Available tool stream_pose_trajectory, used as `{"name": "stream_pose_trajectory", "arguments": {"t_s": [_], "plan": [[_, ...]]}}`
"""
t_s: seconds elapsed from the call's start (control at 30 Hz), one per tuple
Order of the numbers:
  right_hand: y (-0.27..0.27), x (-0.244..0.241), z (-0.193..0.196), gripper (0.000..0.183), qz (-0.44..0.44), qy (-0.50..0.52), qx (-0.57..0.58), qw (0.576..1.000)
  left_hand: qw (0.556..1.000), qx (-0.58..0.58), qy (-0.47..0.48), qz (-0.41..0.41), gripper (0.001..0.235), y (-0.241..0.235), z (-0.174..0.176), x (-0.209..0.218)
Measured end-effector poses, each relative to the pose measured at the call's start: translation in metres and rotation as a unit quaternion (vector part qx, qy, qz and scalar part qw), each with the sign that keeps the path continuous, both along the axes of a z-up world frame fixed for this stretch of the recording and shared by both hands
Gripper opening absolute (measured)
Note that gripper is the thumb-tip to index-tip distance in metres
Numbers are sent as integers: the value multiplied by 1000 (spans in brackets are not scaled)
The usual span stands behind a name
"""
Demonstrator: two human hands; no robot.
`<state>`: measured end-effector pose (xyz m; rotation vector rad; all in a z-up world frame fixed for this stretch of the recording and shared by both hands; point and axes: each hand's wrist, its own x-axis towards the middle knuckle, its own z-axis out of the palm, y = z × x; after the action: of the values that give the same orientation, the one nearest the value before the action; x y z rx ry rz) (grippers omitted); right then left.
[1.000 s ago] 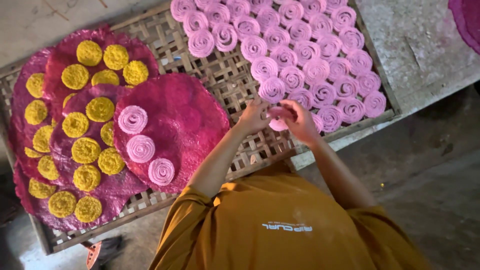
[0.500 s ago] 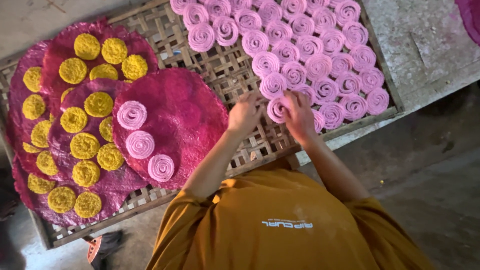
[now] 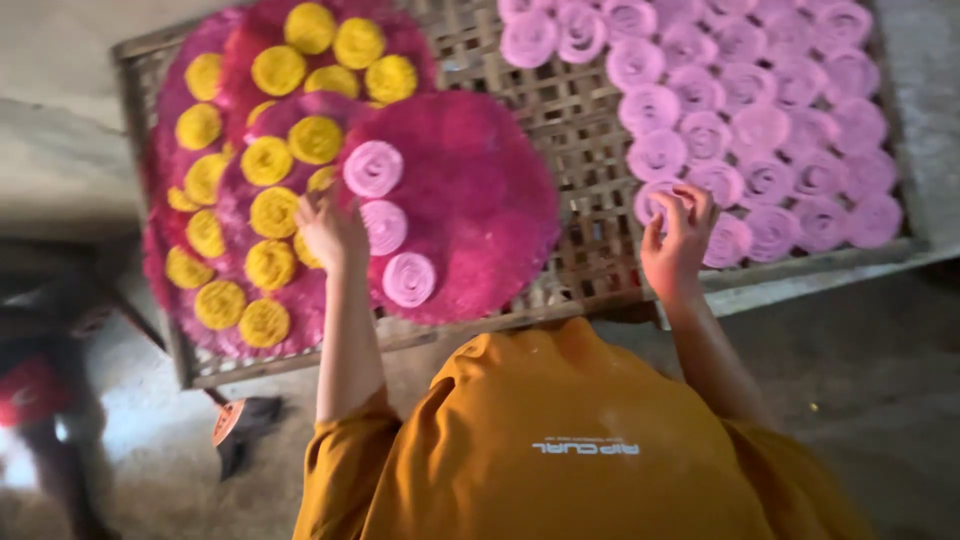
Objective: The person arranges pink rolled items on a pink sheet placed on a woven tray. They pick up each item and place it in a neat pattern, occasionally adjusting the sheet and the items to maintain alignment.
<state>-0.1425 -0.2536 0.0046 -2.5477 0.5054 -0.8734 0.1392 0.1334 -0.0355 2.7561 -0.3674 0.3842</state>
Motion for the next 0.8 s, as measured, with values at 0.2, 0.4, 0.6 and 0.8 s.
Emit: {"name": "stream_pose_trajectory", "arguments": {"t_s": [0.2,0.4,0.6,0.8], "plan": [[77,25,17,21,83,3,55,995,993,41,98,59,40,-15,-39,50],[130,48,-2,15,132,-1,171,976,980,-166,101,-48,24,-30,-57,65],[144,108,-49,40,195,1,671,716,941,-294,132,-104,16,-77,-6,38],[115,103,-92,44,95,-127,860,486,892,-210,213,-337,13,-152,56,-67]]}}
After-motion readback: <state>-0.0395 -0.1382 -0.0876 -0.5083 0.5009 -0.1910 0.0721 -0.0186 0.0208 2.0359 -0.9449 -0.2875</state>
